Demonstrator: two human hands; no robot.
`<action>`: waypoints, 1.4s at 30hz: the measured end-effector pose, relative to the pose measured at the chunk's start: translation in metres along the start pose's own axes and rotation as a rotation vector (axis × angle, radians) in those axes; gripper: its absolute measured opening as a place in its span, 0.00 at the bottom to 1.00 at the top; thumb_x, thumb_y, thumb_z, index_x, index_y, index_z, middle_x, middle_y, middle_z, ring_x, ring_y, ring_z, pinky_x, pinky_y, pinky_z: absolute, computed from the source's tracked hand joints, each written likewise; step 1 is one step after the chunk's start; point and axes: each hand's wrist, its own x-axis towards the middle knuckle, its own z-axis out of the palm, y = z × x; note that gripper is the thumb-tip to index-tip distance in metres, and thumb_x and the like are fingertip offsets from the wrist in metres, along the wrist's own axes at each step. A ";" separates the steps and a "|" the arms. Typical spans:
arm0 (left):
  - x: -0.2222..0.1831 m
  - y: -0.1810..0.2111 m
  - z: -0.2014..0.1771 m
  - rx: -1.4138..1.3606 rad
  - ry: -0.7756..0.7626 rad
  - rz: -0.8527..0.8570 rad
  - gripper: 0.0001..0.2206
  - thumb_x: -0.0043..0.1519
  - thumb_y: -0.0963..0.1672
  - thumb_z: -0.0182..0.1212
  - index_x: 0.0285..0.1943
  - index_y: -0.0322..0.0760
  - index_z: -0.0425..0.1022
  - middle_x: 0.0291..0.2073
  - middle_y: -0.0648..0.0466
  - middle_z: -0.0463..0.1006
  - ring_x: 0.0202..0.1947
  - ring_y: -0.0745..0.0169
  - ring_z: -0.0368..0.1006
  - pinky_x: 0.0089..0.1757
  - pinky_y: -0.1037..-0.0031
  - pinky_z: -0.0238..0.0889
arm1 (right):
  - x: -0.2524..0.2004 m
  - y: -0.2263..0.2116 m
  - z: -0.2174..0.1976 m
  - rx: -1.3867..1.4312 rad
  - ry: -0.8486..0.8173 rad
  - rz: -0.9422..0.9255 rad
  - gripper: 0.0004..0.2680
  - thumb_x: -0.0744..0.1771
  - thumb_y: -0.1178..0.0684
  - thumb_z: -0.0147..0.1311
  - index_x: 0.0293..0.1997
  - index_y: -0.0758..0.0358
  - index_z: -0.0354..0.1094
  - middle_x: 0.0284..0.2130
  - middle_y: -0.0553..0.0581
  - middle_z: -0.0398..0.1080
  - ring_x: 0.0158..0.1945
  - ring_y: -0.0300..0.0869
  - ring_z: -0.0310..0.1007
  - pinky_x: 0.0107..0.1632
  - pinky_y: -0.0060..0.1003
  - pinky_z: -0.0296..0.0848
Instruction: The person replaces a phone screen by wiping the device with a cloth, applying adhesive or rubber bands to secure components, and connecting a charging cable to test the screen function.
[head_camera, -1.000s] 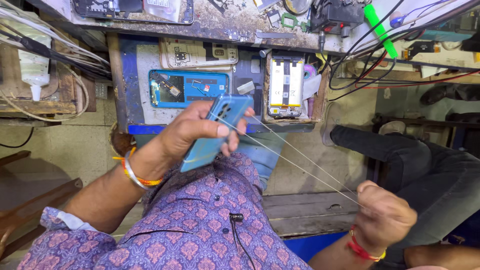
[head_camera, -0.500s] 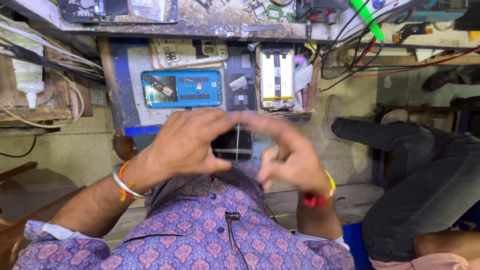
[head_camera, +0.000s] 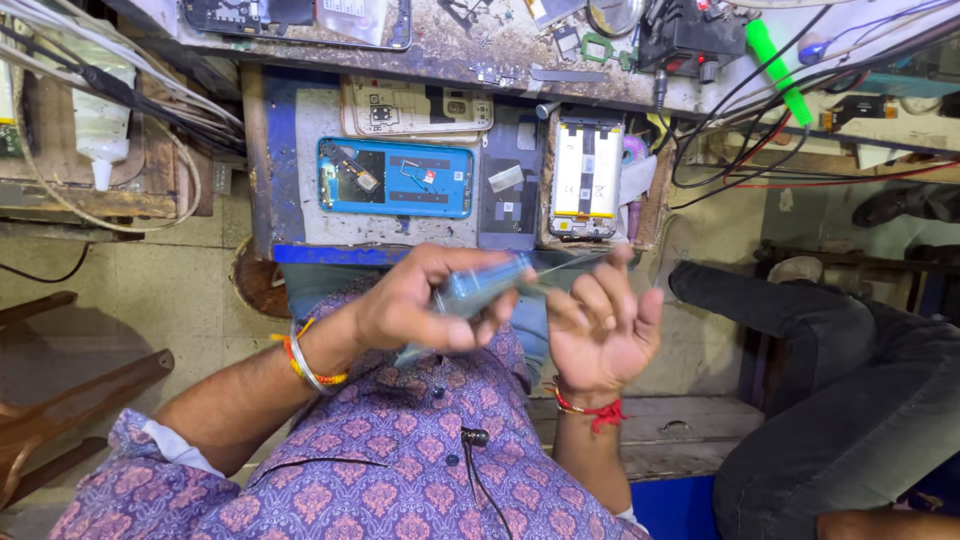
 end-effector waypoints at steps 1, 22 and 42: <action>-0.001 0.004 0.000 0.001 0.005 0.002 0.32 0.54 0.43 0.70 0.69 0.26 0.71 0.43 0.48 0.80 0.38 0.60 0.76 0.43 0.71 0.72 | 0.003 0.001 -0.001 0.097 0.006 0.060 0.26 0.72 0.40 0.47 0.77 0.70 0.51 0.52 0.54 0.71 0.35 0.37 0.65 0.43 0.39 0.72; -0.005 0.011 0.021 1.254 0.584 0.045 0.33 0.43 0.50 0.77 0.58 0.35 0.72 0.46 0.44 0.81 0.43 0.43 0.79 0.43 0.59 0.73 | -0.001 0.044 0.007 -2.095 -0.254 -0.638 0.05 0.68 0.58 0.64 0.43 0.66 0.71 0.42 0.61 0.68 0.47 0.49 0.78 0.51 0.39 0.78; -0.007 0.004 0.022 1.352 0.607 -0.036 0.43 0.45 0.46 0.74 0.73 0.42 0.57 0.57 0.44 0.75 0.49 0.37 0.75 0.46 0.54 0.70 | 0.007 0.045 0.017 -2.122 -0.088 -0.523 0.07 0.67 0.67 0.58 0.50 0.71 0.73 0.43 0.63 0.78 0.46 0.47 0.82 0.52 0.37 0.79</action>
